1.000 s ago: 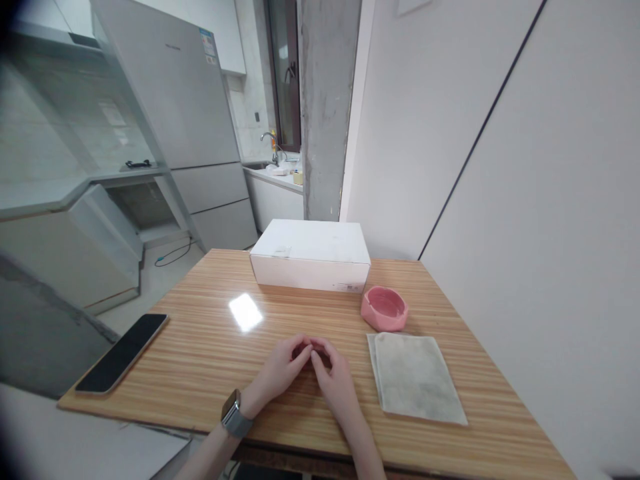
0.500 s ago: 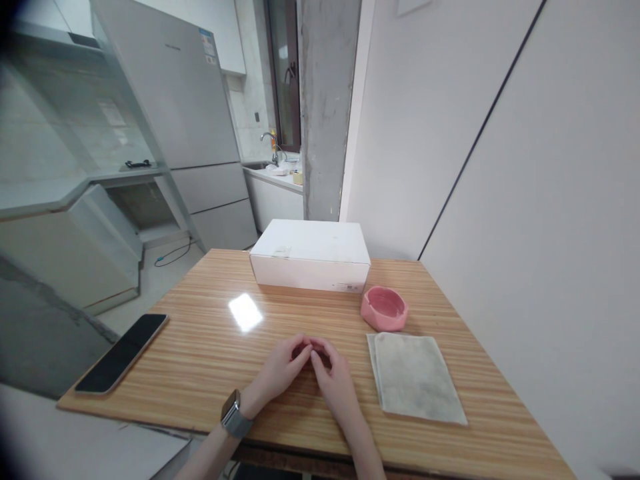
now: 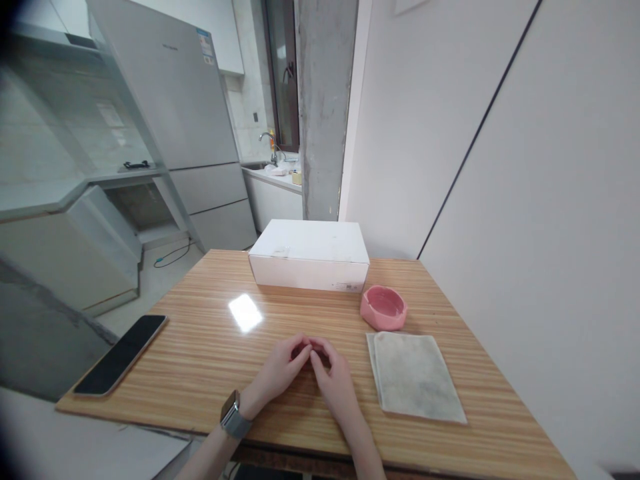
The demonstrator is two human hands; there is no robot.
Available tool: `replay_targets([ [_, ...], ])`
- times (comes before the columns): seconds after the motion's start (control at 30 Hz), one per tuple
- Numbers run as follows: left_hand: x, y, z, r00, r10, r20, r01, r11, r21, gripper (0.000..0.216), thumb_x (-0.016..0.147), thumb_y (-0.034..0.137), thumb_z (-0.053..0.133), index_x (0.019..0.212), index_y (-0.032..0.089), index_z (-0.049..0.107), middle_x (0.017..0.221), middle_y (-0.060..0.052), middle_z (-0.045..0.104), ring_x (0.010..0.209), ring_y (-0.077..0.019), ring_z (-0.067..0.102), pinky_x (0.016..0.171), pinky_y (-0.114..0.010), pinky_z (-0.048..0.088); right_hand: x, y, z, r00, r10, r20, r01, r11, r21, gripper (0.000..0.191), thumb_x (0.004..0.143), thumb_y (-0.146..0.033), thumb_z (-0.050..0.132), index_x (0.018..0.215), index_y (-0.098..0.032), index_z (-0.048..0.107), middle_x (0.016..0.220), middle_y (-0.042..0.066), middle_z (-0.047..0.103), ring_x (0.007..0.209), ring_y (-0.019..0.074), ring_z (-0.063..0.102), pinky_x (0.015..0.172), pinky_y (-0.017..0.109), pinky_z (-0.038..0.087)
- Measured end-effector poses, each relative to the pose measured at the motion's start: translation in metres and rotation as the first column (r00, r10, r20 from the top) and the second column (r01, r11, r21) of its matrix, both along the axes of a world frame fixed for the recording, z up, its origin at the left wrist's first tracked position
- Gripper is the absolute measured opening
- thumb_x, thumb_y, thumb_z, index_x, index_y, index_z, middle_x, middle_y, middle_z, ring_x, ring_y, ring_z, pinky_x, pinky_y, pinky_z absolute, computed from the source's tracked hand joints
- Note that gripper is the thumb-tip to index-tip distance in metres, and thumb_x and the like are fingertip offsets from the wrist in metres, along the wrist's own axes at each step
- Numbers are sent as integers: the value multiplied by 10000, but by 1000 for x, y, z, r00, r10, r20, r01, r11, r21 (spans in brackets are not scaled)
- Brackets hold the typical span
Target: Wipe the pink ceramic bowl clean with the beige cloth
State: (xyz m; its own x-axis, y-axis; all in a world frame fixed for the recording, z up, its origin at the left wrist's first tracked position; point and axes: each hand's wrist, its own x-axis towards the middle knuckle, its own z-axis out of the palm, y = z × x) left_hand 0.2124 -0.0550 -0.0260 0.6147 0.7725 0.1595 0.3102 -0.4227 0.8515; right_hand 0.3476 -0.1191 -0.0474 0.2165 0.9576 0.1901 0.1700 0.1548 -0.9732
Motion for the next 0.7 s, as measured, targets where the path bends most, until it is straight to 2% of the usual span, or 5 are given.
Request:
replay_targets([
  [0.4, 0, -1, 2, 1000, 1, 3, -1, 1000, -11, 272, 933, 333, 430, 901, 202, 666, 841, -37, 700, 765, -183, 618, 721, -290, 453, -2, -2, 7, 999, -34, -5, 34, 999, 4, 256, 889, -364, 573, 1074, -225, 681, 1101, 87, 727, 1023, 255, 677, 957, 448, 515],
  [0.7, 3, 2, 5, 999, 10, 36, -9, 999, -31, 266, 916, 339, 464, 848, 188, 672, 768, -19, 680, 708, -166, 596, 668, -278, 432, -2, -1, 0, 996, -61, -69, 62, 998, 11, 278, 879, -370, 590, 1101, -219, 666, 1121, 101, 716, 1046, 256, 667, 984, 460, 494],
])
